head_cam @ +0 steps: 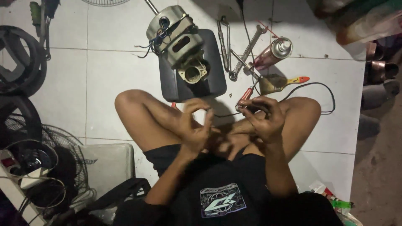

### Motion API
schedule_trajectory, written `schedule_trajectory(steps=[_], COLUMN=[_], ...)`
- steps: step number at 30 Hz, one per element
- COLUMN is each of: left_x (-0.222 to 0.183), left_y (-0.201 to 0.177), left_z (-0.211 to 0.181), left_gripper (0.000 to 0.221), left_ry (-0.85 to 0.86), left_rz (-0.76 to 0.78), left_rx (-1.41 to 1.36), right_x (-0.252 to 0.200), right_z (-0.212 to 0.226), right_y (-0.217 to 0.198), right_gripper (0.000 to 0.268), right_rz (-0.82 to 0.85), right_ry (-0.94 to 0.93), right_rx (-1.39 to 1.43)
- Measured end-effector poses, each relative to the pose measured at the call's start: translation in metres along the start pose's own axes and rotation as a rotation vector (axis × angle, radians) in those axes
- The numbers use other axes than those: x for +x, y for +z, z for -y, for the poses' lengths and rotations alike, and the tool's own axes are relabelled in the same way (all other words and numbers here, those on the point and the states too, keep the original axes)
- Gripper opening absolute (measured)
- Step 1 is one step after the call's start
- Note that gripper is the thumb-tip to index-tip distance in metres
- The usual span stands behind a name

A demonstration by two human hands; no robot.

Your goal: The person is disassembling the motor and stand of an electric fan using a screwdriver and manual manipulation.

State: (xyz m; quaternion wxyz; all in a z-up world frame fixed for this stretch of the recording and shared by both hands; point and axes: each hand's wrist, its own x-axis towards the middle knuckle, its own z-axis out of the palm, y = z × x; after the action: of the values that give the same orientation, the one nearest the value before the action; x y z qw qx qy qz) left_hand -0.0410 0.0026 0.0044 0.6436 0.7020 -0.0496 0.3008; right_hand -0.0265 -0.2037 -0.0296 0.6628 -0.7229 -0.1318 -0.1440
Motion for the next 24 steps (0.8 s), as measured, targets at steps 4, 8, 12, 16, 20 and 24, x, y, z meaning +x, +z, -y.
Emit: schedule_trajectory(steps=[4, 8, 12, 16, 20, 24], left_x=[-0.026, -0.034, -0.039, -0.044, -0.033, -0.029], left_y=[0.016, 0.023, 0.026, 0.012, -0.012, -0.021], left_z=[-0.007, -0.005, -0.002, 0.038, 0.055, 0.059], left_gripper=[0.02, 0.027, 0.024, 0.019, 0.019, 0.018], left_ry=[-0.566, -0.795, -0.833, -0.811, -1.023, -1.056], left_rz=[0.175, 0.267, 0.246, 0.216, -0.059, -0.154], left_rx=[-0.239, -0.296, -0.342, -0.298, -0.503, -0.592], right_x=[-0.009, -0.01, -0.019, -0.005, 0.027, -0.004], right_z=[0.011, 0.019, 0.01, -0.003, -0.023, -0.165], right_y=[0.006, 0.001, 0.006, -0.01, -0.011, -0.012], right_gripper=[0.046, 0.043, 0.049, 0.051, 0.039, 0.073], right_rz=[-0.022, 0.023, 0.014, 0.027, 0.161, 0.285], right_ry=[-0.015, -0.204, -0.165, -0.154, 0.42, 0.831], right_rx=[-0.049, -0.243, -0.181, -0.403, -0.681, -1.015])
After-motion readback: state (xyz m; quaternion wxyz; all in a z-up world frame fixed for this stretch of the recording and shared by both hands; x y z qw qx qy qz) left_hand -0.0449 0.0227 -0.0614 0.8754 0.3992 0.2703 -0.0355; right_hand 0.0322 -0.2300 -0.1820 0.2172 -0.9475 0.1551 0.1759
